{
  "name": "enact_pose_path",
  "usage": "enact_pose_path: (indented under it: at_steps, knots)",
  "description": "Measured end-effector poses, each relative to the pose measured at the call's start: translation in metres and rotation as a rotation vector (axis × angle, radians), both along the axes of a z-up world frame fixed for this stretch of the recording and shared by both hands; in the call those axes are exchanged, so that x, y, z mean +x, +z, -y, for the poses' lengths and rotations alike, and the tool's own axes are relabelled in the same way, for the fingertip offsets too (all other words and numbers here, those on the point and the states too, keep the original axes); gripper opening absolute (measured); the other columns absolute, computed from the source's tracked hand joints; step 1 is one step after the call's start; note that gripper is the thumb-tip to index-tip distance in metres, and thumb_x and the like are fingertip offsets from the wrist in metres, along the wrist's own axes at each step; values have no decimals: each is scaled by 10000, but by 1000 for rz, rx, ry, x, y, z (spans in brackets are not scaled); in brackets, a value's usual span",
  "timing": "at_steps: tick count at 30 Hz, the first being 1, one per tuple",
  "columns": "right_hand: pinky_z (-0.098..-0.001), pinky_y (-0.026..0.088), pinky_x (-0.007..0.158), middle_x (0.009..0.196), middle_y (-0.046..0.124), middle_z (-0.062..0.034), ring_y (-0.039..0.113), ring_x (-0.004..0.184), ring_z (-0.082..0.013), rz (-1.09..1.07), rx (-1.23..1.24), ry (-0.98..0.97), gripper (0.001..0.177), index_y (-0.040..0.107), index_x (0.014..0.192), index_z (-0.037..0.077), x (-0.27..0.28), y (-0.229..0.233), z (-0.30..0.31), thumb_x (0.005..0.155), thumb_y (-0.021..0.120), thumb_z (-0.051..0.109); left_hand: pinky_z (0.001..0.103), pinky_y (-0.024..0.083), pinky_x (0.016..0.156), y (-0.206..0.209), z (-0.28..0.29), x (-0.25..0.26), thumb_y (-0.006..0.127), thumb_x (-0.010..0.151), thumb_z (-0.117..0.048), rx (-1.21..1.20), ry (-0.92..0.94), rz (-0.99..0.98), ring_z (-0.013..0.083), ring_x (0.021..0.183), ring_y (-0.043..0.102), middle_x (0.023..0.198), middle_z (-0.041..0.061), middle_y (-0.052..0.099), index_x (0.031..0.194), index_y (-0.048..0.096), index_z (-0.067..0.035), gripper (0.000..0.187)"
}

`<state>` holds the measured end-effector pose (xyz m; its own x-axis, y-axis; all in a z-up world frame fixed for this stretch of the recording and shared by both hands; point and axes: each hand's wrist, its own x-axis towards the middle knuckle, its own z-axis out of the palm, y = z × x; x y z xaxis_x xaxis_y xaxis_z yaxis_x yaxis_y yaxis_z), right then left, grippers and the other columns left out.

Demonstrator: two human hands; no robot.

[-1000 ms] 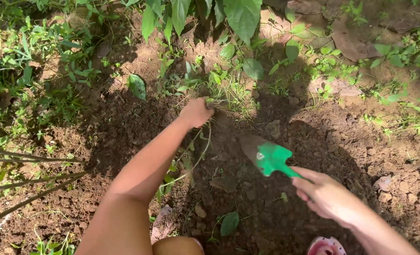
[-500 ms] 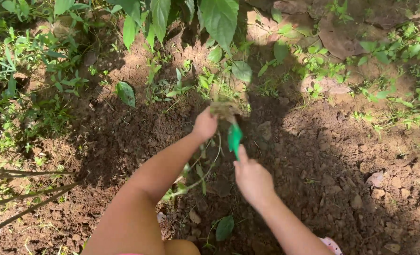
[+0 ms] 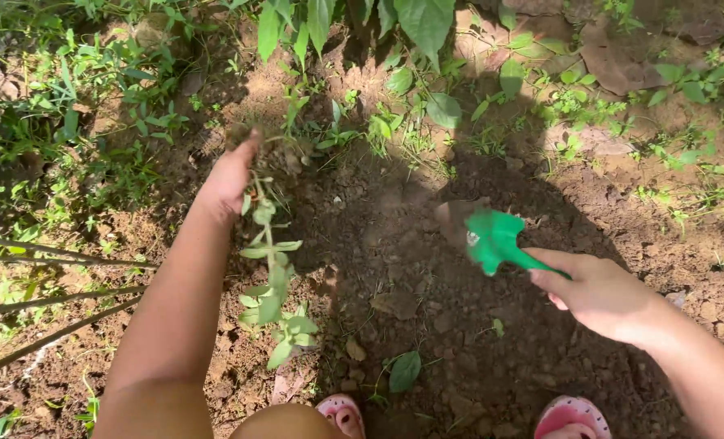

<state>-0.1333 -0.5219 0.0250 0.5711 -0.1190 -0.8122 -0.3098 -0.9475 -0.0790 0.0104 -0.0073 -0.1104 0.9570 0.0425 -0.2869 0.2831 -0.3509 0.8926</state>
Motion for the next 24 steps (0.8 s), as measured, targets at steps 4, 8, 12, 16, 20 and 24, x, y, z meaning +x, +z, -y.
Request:
enact_pose_path:
  at_steps: [4,8,12,16,20,24]
  knots:
    - [-263,254,366,625,504,17,355,426,-75,-59,686,-468,433,628,1439,167,12,-99,-18,1029,558,289,494,538,926,-68,-23,-6,439,1076,-291,369,-242,-172,287,961,637,1285,247,650,1342,600,-77,377]
    - [-346,565,515,893,741,-93,713,680,-218,1325,636,441,338,591,1355,102,0,-278,-66,1147,575,367,478,591,913,-94,12,5,443,1038,-247,1082,-627,-167,376,1002,721,1139,236,726,1221,673,-26,367]
    - [-405,624,520,877,735,-175,740,618,-276,532,142,484,509,404,1536,12,-42,-101,-142,1093,449,257,518,541,972,-54,40,5,468,1041,-313,830,-546,119,442,1086,667,1202,267,692,1274,632,-26,404]
    - [-446,631,574,834,733,-193,722,617,-324,465,280,432,530,398,1539,119,-51,-66,-122,1054,465,322,473,475,1039,7,50,1,536,994,-537,33,-141,-169,322,1226,605,1324,182,642,1354,541,-53,603]
    - [-358,525,570,792,730,-85,646,662,-197,897,692,397,406,536,1485,109,-39,-147,10,1138,572,318,511,556,989,3,46,-1,471,1046,-655,1004,-518,-297,411,1085,700,1193,275,736,1160,714,40,745]
    - [-292,262,329,617,502,-6,322,382,-110,-131,661,-464,494,500,1522,258,-9,-87,-46,1033,529,324,479,554,968,-45,36,-1,522,1045,-639,777,-304,-270,399,1031,709,1114,306,737,1148,678,76,740]
